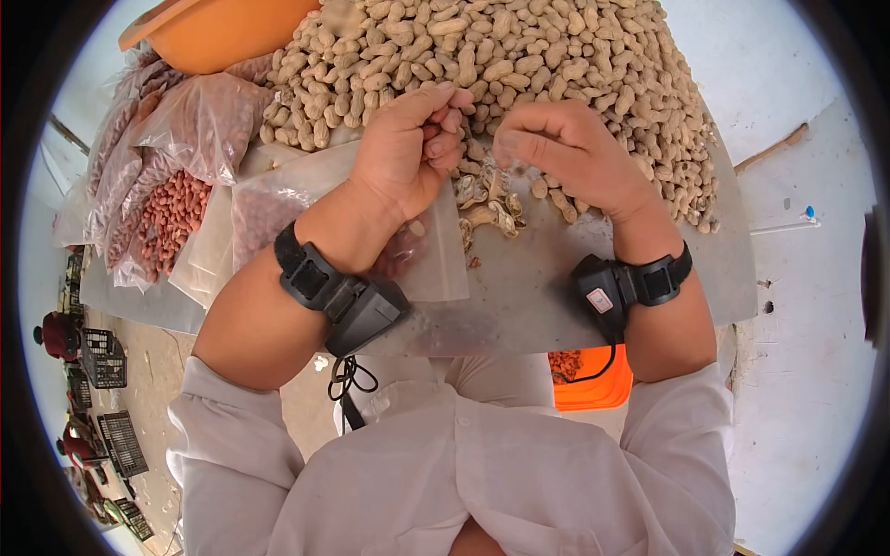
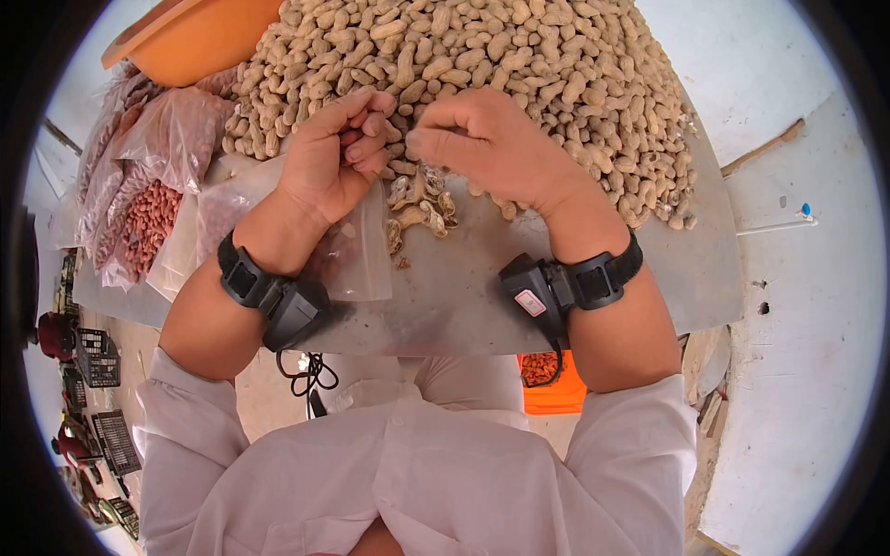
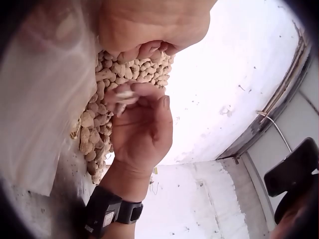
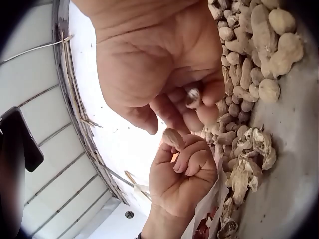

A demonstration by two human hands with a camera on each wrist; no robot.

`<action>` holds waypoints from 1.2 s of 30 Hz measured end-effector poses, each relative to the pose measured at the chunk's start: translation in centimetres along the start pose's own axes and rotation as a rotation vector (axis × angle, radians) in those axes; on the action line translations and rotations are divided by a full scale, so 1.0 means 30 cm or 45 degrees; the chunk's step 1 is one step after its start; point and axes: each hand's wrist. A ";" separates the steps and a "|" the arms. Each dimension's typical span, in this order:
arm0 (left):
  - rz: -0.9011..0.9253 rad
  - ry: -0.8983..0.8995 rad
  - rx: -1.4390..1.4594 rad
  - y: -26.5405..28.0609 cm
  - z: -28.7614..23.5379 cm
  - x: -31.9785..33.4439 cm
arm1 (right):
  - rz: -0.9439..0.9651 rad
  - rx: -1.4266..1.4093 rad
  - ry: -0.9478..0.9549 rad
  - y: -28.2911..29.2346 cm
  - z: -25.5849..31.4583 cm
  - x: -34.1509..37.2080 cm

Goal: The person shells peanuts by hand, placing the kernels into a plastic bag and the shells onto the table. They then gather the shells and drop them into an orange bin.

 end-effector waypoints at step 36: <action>0.128 -0.215 -0.240 -0.020 0.029 0.016 | -0.401 -0.561 0.147 -0.024 -0.023 -0.023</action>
Point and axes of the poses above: each hand's wrist, its own x-axis away from the middle knuckle, its own y-axis out of the back of the hand, z = x × y, and after that the axes turned 8 degrees about -x, right-handed
